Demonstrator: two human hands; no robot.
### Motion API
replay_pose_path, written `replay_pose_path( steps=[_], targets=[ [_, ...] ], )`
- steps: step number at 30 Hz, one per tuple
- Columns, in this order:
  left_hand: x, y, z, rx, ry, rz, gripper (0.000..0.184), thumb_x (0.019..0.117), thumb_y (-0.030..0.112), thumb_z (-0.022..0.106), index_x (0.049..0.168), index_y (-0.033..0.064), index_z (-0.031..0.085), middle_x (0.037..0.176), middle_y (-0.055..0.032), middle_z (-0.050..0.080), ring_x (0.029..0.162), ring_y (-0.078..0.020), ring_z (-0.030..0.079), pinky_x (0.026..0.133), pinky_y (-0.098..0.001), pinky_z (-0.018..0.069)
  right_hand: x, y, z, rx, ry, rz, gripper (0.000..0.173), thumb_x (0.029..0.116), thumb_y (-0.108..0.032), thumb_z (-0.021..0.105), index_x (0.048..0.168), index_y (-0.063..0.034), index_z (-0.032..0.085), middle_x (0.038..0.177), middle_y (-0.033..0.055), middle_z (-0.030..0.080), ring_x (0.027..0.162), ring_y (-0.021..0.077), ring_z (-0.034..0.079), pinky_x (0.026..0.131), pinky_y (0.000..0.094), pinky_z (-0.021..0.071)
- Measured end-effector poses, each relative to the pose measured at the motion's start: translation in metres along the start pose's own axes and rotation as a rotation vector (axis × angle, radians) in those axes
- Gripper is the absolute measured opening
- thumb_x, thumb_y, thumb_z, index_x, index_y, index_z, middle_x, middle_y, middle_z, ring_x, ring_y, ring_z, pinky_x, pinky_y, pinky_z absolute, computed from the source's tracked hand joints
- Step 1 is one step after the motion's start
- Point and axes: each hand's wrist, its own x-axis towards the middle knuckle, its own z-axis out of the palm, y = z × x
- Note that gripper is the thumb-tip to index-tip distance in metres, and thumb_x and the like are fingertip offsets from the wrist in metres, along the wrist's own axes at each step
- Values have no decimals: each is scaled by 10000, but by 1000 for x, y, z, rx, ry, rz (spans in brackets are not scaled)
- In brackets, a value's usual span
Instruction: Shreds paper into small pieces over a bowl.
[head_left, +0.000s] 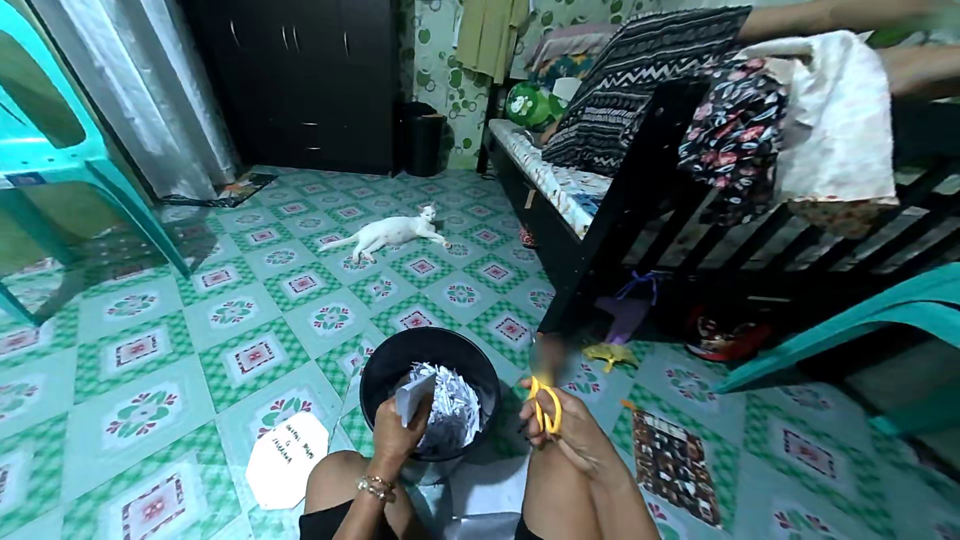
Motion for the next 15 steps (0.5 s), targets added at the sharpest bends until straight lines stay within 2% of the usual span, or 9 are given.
replay_pose_path(
  steps=[6, 8, 9, 10, 12, 14, 15],
  targets=[
    [-3, 0, -1, -21, -1, -22, 300, 870, 137, 746, 1032, -114, 722, 969, -246, 744, 937, -346, 744, 914, -516, 563, -4, 1, 6, -16, 43, -33, 275, 1062, -45, 379, 1286, 31, 517, 692, -18, 634, 526, 57, 610, 512, 202, 542],
    [-2, 4, -2, -115, 24, -87, 339, 861, 122, 754, 1070, -139, 698, 987, -227, 745, 941, -269, 742, 928, -434, 567, -11, 0, 14, -107, 41, -58, 311, 1050, -51, 399, 1330, 46, 494, 728, -32, 623, 563, 38, 605, 553, 187, 541],
    [1, 11, -3, -217, 29, -191, 366, 874, 114, 754, 1113, -150, 668, 986, -191, 741, 924, -193, 727, 919, -363, 568, -16, 0, 20, -172, 20, -69, 325, 1052, -62, 414, 1346, 56, 486, 762, -34, 627, 596, 27, 605, 587, 184, 538],
    [5, 20, -5, -347, 28, -328, 353, 895, 102, 742, 1137, -134, 639, 935, -126, 722, 854, -116, 694, 859, -296, 570, -23, 1, 27, -236, -21, -71, 339, 1049, -78, 429, 1351, 64, 487, 793, -33, 634, 626, 19, 606, 612, 186, 537],
    [13, 36, -6, -562, 31, -519, 176, 936, 51, 697, 1045, -73, 636, 757, -20, 668, 681, -57, 641, 718, -240, 567, -36, 7, 43, -354, -138, -24, 373, 1052, -144, 462, 1369, 50, 492, 835, -32, 652, 656, 13, 611, 624, 191, 535],
    [15, 40, 0, -696, 30, -585, 35, 957, -11, 633, 934, -37, 637, 665, 10, 638, 610, -61, 626, 673, -233, 570, -45, 14, 59, -489, -228, 34, 449, 1046, -209, 516, 1413, 48, 479, 895, 19, 647, 692, 47, 606, 645, 226, 531],
    [15, 39, 3, -741, 25, -595, 74, 965, -32, 600, 901, -19, 633, 644, 21, 630, 596, -59, 623, 666, -229, 570, -47, 19, 65, -546, -259, 50, 480, 1043, -225, 533, 1429, 52, 467, 929, 54, 644, 717, 73, 609, 663, 249, 533]
  ],
)
